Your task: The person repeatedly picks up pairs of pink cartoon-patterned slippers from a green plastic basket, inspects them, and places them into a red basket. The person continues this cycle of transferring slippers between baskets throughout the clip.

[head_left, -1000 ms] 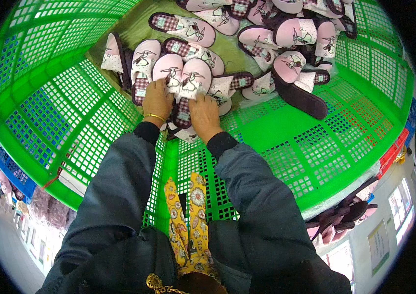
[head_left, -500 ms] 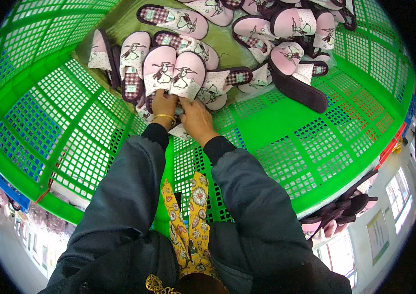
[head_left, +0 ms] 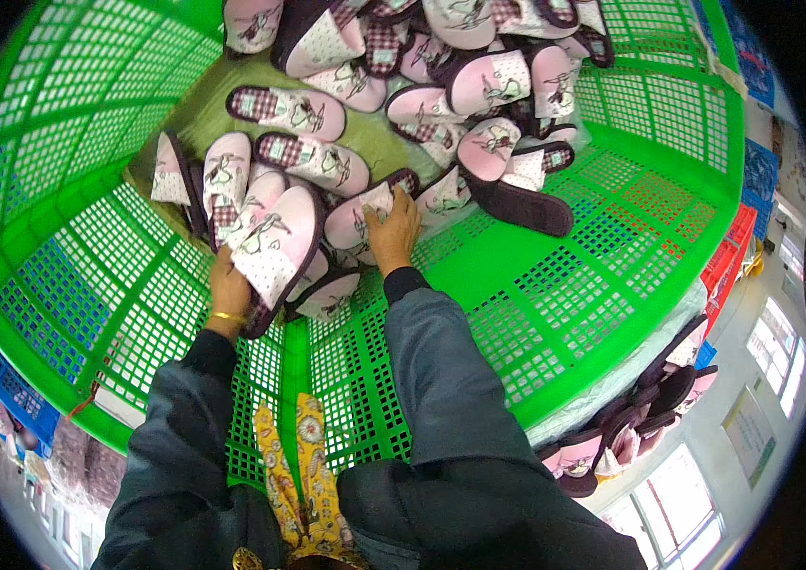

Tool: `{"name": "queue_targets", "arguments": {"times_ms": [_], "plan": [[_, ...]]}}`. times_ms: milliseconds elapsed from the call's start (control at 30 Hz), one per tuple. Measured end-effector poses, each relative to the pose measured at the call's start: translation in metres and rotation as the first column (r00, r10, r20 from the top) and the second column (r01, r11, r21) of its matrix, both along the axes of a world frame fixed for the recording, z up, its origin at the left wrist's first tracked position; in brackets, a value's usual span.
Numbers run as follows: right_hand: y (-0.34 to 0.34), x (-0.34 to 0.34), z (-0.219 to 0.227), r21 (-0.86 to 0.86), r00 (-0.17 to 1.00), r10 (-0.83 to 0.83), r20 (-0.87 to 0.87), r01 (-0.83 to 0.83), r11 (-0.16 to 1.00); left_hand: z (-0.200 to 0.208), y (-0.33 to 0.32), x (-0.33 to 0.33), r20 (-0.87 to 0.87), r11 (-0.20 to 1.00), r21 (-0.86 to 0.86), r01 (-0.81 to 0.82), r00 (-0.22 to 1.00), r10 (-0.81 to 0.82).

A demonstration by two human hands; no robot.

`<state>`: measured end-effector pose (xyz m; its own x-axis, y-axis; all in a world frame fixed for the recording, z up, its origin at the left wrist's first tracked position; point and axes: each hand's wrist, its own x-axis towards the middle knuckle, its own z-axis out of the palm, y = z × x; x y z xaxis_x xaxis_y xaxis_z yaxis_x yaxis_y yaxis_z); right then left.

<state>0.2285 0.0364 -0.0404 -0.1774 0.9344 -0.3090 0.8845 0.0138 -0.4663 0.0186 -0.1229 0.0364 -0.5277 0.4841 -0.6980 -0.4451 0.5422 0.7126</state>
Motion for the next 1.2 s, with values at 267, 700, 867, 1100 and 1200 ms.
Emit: {"name": "queue_targets", "arguments": {"times_ms": [267, 700, 867, 1100, 1200], "plan": [[0.023, 0.036, -0.005, -0.404, 0.976, -0.018, -0.216, -0.073, 0.912, 0.13, 0.033, -0.026, 0.1, 0.987, 0.135, 0.084, 0.99, -0.097], [0.254, 0.05, 0.035, 0.516, 0.994, 0.108, 0.015, -0.1, 0.85, 0.161, 0.03, -0.056, -0.155, 0.993, 0.072, 0.089, 0.985, -0.077], [0.334, 0.091, -0.005, -0.024, 0.981, 0.191, 0.03, -0.19, 0.981, 0.168, 0.042, -0.062, -0.47, 0.909, -0.094, 0.406, 0.787, -0.4], [0.169, 0.011, 0.022, -0.125, 0.884, 0.285, -0.371, -0.352, 0.928, 0.163, 0.037, -0.058, -0.269, 0.974, 0.029, 0.224, 0.94, -0.208], [0.095, 0.004, 0.012, -0.169, 0.914, 0.321, -0.248, -0.368, 0.914, 0.164, 0.037, -0.055, -0.189, 0.98, 0.079, 0.181, 0.968, -0.164]]}}
